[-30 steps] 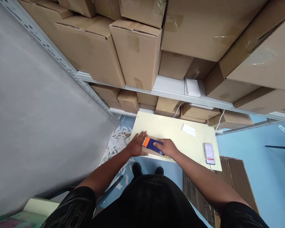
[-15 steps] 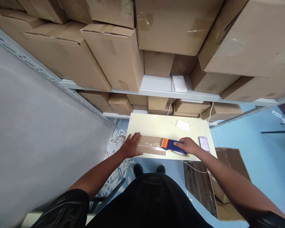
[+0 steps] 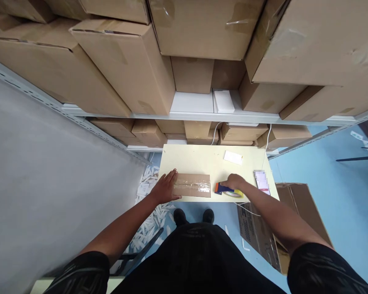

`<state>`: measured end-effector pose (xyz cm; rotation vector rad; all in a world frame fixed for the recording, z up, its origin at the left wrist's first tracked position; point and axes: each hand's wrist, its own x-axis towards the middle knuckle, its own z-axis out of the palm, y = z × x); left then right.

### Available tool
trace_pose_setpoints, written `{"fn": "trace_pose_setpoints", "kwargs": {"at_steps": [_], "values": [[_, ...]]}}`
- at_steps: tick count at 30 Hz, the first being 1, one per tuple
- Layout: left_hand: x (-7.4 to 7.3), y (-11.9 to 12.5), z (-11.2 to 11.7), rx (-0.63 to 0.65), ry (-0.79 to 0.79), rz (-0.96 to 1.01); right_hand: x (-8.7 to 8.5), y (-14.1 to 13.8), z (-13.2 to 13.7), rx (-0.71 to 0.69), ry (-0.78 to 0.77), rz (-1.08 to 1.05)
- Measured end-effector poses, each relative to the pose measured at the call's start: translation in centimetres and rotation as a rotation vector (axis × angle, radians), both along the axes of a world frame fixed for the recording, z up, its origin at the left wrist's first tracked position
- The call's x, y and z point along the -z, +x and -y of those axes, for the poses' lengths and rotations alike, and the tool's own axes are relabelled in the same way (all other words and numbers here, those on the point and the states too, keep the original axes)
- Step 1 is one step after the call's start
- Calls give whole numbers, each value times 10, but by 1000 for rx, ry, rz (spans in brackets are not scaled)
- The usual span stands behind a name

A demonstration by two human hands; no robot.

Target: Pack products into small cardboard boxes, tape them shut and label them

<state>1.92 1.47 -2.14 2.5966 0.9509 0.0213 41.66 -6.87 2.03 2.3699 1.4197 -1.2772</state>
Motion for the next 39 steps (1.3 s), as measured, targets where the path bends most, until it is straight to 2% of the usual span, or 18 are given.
{"fn": "trace_pose_setpoints", "kwargs": {"at_steps": [4, 7, 9, 11, 15, 17, 19, 22, 24, 27, 29, 30, 34, 39], "values": [[0, -3, -1, -3, -50, 44, 13, -16, 30, 86, -18, 0], [6, -5, 0, -8, -99, 162, 15, -18, 70, 164, 93, 99], [14, -4, 6, -95, -120, 262, 19, -19, 94, 166, 213, 200], [23, -1, 15, -242, -136, 341, 30, -24, 107, 78, 330, 335], [38, 4, 32, -515, -216, 421, 63, -36, 100, -62, 430, 578], [39, 5, 35, -544, -282, 453, 77, -39, 89, -83, 423, 600], [36, 5, 35, -522, -333, 495, 83, -38, 82, -87, 413, 594], [30, 5, 32, -516, -383, 544, 79, -41, 80, 2, 458, 587], [28, 6, 31, -529, -410, 554, 72, -49, 81, 90, 537, 481], [26, 8, 31, -543, -443, 574, 58, -75, 78, 225, 592, 60], [25, 9, 31, -545, -474, 596, 49, -95, 73, 298, 548, -178], [24, 9, 32, -545, -492, 605, 45, -105, 69, 325, 520, -230], [19, 9, 37, -547, -536, 629, 34, -124, 60, 338, 509, -200], [16, 12, 45, -535, -525, 673, 33, -121, 63, 287, 568, -154]]}}
